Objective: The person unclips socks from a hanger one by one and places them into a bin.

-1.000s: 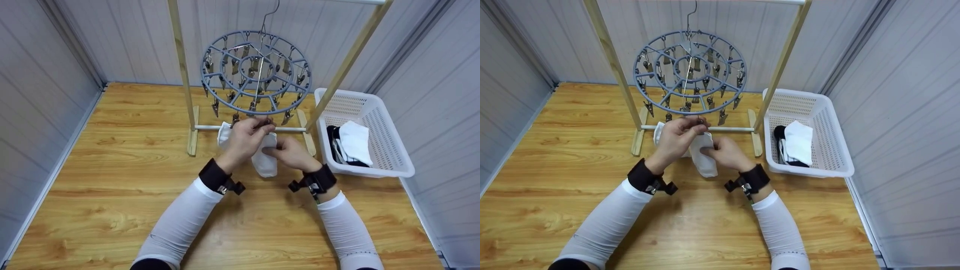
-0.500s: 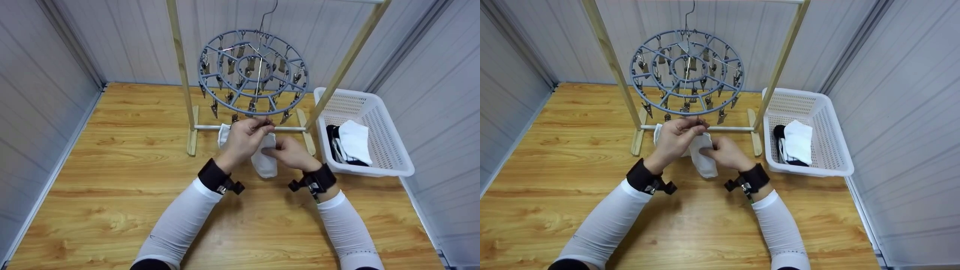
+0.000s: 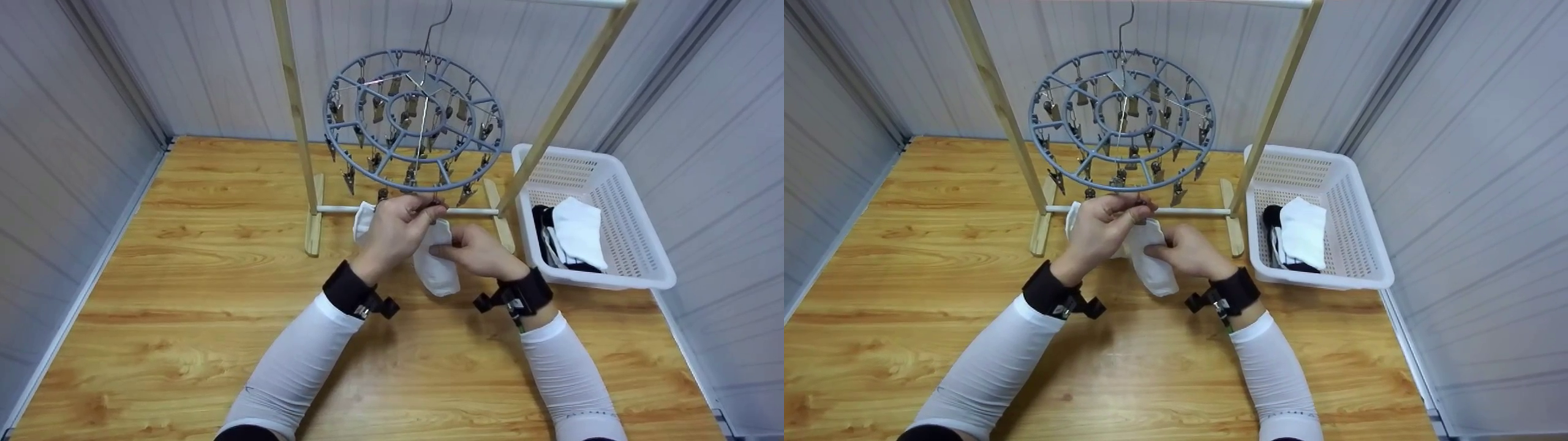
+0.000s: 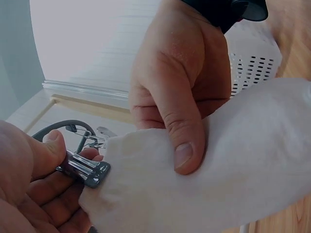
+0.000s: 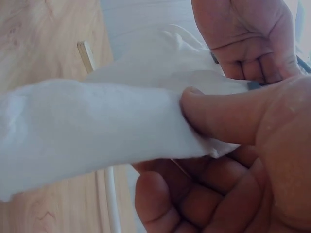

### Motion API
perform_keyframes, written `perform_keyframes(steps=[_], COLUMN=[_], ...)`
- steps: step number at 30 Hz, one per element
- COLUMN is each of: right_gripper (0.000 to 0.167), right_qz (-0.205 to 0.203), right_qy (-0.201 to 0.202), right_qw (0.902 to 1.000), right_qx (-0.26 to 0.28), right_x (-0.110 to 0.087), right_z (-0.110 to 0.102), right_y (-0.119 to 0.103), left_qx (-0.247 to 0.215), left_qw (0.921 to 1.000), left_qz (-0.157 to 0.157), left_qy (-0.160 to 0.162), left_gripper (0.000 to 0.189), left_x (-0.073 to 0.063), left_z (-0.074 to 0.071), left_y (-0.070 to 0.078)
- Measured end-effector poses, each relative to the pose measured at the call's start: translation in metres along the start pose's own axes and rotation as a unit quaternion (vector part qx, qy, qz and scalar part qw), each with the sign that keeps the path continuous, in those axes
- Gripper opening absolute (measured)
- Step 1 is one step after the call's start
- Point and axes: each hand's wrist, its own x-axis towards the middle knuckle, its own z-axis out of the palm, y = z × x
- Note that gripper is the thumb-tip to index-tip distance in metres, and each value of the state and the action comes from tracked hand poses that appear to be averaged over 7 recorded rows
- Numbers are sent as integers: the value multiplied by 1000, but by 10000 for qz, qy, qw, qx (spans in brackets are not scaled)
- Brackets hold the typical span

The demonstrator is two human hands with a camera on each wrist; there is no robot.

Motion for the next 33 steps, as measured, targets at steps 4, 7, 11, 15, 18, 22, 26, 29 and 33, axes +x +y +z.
perform_keyframes(steps=[4,7,11,15,18,22,26,29,33], right_gripper=[22,22,23,21,22,23,24,23,23], right_qz=[42,21,47,135,220,308,276,223,198], right_qy=[-277,-314,-271,-284,-246,-178,-84,6,29], right_qw=[9994,9987,9986,9989,9990,9988,9984,9982,9983], right_qx=[-196,-388,-456,-358,-294,-340,-479,-550,-543], right_x=[-4,-7,-12,-17,-21,-25,-30,-32,-35], right_z=[-7,-13,-21,-28,-34,-41,-47,-49,-52], right_y=[0,-2,-3,-3,-3,-5,-7,-8,-10], left_qx=[16,17,14,67,130,563,1468,2222,2880], left_qw=[9999,9998,9997,9998,9998,9982,9862,9673,9374], left_qz=[101,133,123,85,11,163,728,1157,1734], left_qy=[104,159,192,186,153,163,243,406,914], left_gripper=[12,11,11,11,15,27,47,55,46], left_x=[-1,-2,-2,-2,-3,-7,-12,-17,-23], left_z=[-1,-1,-1,0,-1,-4,-8,-13,-20], left_y=[0,0,-1,1,4,9,13,17,23])
